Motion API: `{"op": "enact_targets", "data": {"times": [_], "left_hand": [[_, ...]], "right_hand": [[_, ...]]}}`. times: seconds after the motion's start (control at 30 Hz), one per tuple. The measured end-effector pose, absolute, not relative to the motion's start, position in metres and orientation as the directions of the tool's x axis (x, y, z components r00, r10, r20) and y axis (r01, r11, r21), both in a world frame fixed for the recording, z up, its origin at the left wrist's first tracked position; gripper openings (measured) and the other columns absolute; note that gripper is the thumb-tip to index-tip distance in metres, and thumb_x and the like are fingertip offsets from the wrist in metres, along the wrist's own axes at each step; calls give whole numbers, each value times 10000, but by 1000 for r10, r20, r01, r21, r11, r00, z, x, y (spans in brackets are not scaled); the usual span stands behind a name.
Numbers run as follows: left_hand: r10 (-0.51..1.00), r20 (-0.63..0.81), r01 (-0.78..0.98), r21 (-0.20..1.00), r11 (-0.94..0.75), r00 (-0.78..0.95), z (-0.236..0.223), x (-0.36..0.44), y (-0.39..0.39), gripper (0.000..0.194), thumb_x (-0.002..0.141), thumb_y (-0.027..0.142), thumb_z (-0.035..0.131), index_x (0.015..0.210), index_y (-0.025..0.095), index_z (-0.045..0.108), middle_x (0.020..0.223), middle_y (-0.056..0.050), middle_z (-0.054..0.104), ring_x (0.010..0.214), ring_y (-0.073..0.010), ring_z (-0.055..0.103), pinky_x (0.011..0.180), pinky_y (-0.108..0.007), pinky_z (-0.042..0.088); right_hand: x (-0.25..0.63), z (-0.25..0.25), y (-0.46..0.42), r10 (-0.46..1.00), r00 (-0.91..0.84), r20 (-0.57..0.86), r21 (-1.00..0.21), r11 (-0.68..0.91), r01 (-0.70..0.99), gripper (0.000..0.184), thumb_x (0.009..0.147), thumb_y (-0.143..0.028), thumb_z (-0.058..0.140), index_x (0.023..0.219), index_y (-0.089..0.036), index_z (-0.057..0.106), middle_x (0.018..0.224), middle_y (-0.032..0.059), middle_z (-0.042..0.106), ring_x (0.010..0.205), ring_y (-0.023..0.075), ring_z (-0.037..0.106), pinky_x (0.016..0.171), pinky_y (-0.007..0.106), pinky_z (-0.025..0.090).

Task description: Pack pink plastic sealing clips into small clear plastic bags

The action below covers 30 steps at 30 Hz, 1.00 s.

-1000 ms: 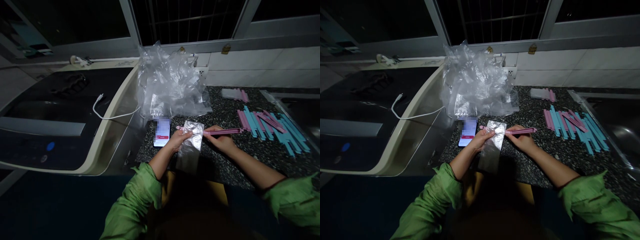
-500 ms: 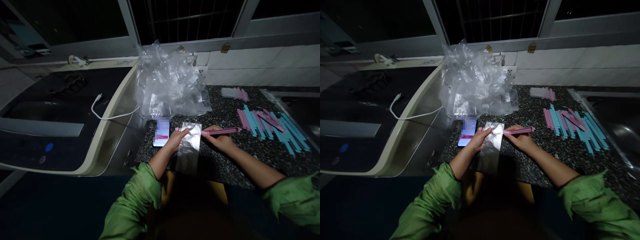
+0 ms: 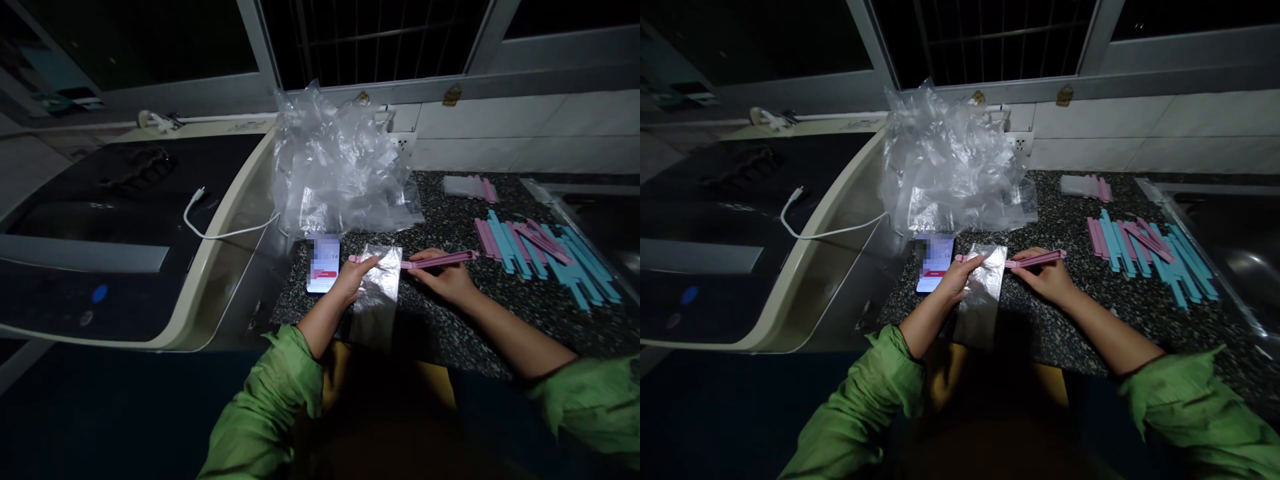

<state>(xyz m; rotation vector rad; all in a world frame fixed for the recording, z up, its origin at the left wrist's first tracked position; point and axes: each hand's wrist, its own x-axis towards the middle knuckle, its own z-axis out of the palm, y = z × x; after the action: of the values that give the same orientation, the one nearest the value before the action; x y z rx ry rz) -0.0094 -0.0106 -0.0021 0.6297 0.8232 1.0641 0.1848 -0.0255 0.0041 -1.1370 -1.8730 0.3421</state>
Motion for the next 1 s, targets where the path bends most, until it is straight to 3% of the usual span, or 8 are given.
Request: {"op": "enact_targets", "data": {"times": [1.0], "left_hand": [[951,-233,-483,821,305,204,-1,-9,-12,297,485,330,801,589,130,607,549,11,617,513,-106,542,551,-231,407]], "right_hand": [[183,9,-32,751,-209,626,-495,591,637,206,789,-419,594,724,-223,602,720,42,660,664,179,612,609,318,500]]}}
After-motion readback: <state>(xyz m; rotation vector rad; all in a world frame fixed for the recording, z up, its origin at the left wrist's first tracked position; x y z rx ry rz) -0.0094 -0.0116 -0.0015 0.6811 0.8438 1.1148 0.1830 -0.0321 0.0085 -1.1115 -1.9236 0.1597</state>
